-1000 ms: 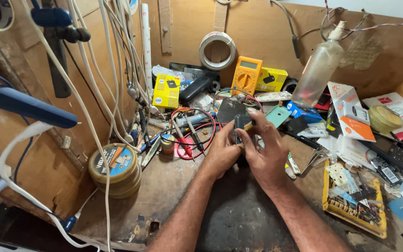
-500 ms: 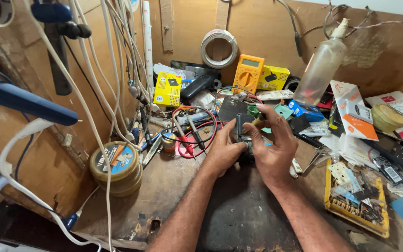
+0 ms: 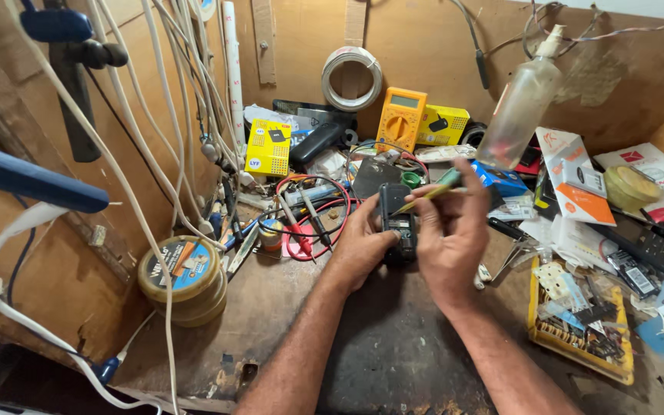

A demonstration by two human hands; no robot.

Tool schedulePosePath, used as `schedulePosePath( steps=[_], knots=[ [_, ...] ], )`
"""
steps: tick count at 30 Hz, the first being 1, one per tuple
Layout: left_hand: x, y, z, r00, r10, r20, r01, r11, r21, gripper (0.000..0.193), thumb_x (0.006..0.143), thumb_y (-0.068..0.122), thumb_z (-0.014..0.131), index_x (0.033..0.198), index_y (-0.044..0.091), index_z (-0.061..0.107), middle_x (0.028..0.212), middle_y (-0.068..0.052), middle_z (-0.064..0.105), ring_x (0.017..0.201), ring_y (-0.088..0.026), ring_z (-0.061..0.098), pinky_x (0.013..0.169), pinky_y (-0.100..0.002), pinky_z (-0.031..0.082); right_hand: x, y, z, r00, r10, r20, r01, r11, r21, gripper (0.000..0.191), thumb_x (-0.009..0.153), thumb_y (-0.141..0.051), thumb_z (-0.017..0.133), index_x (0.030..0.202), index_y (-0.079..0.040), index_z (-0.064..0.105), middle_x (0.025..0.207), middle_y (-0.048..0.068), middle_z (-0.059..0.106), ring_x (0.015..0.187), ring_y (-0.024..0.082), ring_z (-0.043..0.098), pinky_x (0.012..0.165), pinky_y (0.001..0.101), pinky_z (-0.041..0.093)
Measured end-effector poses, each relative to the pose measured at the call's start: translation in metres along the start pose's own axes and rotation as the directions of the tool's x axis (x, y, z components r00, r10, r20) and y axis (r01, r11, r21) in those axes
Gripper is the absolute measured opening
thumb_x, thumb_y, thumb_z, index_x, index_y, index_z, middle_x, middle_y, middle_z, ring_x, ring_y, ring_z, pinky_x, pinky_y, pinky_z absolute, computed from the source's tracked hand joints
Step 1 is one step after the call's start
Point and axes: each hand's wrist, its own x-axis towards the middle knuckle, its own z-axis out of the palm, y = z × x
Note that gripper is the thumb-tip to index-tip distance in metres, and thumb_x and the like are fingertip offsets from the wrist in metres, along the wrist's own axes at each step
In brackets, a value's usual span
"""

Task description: The person disassembles a mobile phone, removes the back cover, and uses a prying tool to detach the battery. They then handle a small black component and a white packet before repositioning the battery within the phone chassis.

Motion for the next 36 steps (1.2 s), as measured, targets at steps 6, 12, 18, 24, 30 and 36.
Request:
schedulePosePath(
  steps=[6, 12, 18, 24, 30, 36],
  knots=[
    [0.003, 0.004, -0.007, 0.99, -0.132, -0.044, 0.111, 0.94, -0.323, 0.045, 0.09, -0.005, 0.056, 0.134, -0.001, 0.048, 0.113, -0.02, 0.071, 0.1, -0.031, 0.075, 0.086, -0.047, 0.065, 0.007, -0.001, -0.018, 1.0, 0.013, 0.002, -0.013, 0.998, 0.056, 0.057, 0.107, 0.008, 0.06, 0.155, -0.003, 0.03, 0.111, 0.013, 0.067, 0.101, 0.019, 0.071, 0.093, 0.0315, 0.06],
    [0.002, 0.012, -0.008, 0.982, -0.185, -0.041, 0.154, 0.903, -0.402, 0.041, 0.092, -0.003, 0.05, 0.133, 0.003, 0.049, 0.123, -0.017, 0.066, 0.111, -0.033, 0.071, 0.08, -0.055, 0.066, 0.0, -0.01, -0.017, 0.993, 0.059, 0.104, -0.067, 0.995, 0.073, 0.059, 0.103, 0.007, 0.06, 0.153, -0.002, 0.031, 0.111, 0.014, 0.07, 0.101, 0.018, 0.072, 0.092, 0.03, 0.059],
    [0.008, 0.002, -0.011, 0.981, -0.19, -0.049, 0.158, 0.913, -0.376, 0.037, 0.098, -0.003, 0.05, 0.135, 0.003, 0.048, 0.123, -0.021, 0.067, 0.109, -0.033, 0.071, 0.083, -0.054, 0.064, -0.004, -0.011, -0.013, 0.988, 0.022, 0.152, -0.026, 0.999, 0.026, 0.058, 0.102, 0.008, 0.062, 0.152, -0.002, 0.033, 0.113, 0.014, 0.071, 0.103, 0.018, 0.072, 0.094, 0.0298, 0.058],
    [0.011, -0.007, -0.01, 0.983, -0.172, -0.065, 0.134, 0.914, -0.384, 0.04, 0.095, -0.006, 0.052, 0.134, 0.004, 0.046, 0.121, -0.016, 0.068, 0.104, -0.027, 0.072, 0.084, -0.054, 0.065, -0.01, -0.01, -0.006, 0.985, -0.006, 0.174, 0.023, 0.995, -0.095, 0.058, 0.101, 0.005, 0.066, 0.15, -0.003, 0.038, 0.11, 0.012, 0.072, 0.101, 0.017, 0.073, 0.09, 0.0295, 0.06],
    [0.011, -0.009, -0.011, 0.976, -0.201, -0.086, 0.157, 0.917, -0.367, 0.039, 0.096, -0.006, 0.053, 0.132, 0.006, 0.047, 0.119, -0.015, 0.069, 0.101, -0.028, 0.072, 0.081, -0.054, 0.065, -0.013, -0.011, -0.003, 0.977, -0.073, 0.202, 0.116, 0.97, -0.213, 0.055, 0.097, 0.002, 0.073, 0.145, -0.004, 0.047, 0.107, 0.01, 0.073, 0.097, 0.015, 0.074, 0.087, 0.0294, 0.062],
    [0.013, -0.011, -0.012, 0.983, -0.175, -0.061, 0.143, 0.925, -0.352, 0.042, 0.092, -0.009, 0.055, 0.132, 0.006, 0.049, 0.114, -0.014, 0.069, 0.096, -0.026, 0.072, 0.079, -0.054, 0.065, -0.013, -0.011, -0.002, 0.969, -0.104, 0.225, 0.154, 0.964, -0.217, 0.054, 0.096, 0.004, 0.074, 0.144, -0.005, 0.052, 0.106, 0.012, 0.073, 0.094, 0.014, 0.074, 0.084, 0.0294, 0.063]
  ],
)
